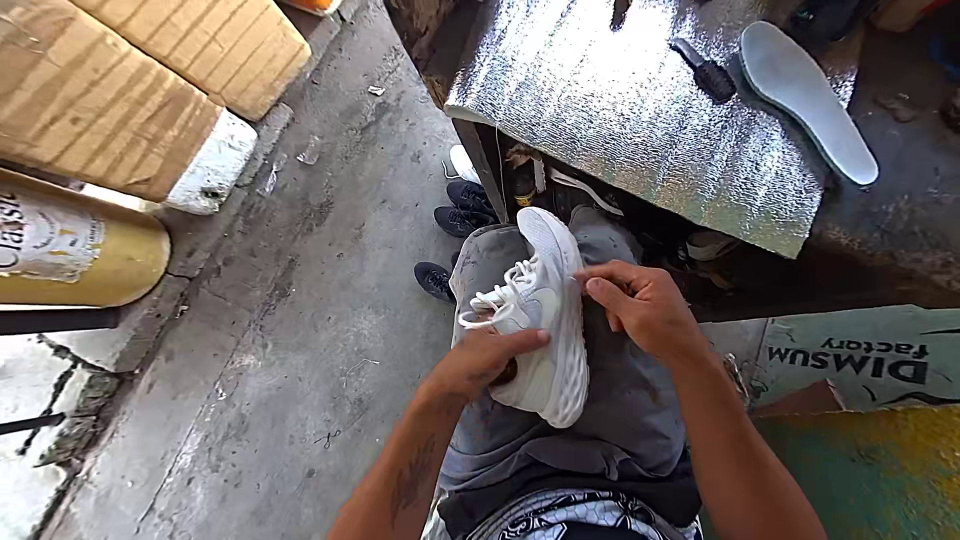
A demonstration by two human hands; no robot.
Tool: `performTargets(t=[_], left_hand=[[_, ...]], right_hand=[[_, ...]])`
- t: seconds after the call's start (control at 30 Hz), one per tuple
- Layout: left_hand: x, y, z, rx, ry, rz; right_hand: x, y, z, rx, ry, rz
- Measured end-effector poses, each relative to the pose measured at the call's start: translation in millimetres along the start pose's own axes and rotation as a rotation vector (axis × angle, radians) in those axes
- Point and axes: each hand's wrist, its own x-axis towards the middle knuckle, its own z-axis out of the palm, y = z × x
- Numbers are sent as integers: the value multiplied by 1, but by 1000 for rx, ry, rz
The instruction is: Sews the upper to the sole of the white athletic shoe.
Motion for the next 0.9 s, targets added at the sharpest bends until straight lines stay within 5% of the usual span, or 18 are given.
performTargets(t=[0.23, 0.53, 0.9], left_hand=[[19, 14, -33, -497, -127, 157], [30, 14, -40, -647, -129, 204], [32, 12, -35, -682, -99, 194]], right_hand=[[-29, 14, -8, -6, 382, -218], [-53, 4, 53, -71, 14, -359], [-42, 13, 66, -222, 30, -365]])
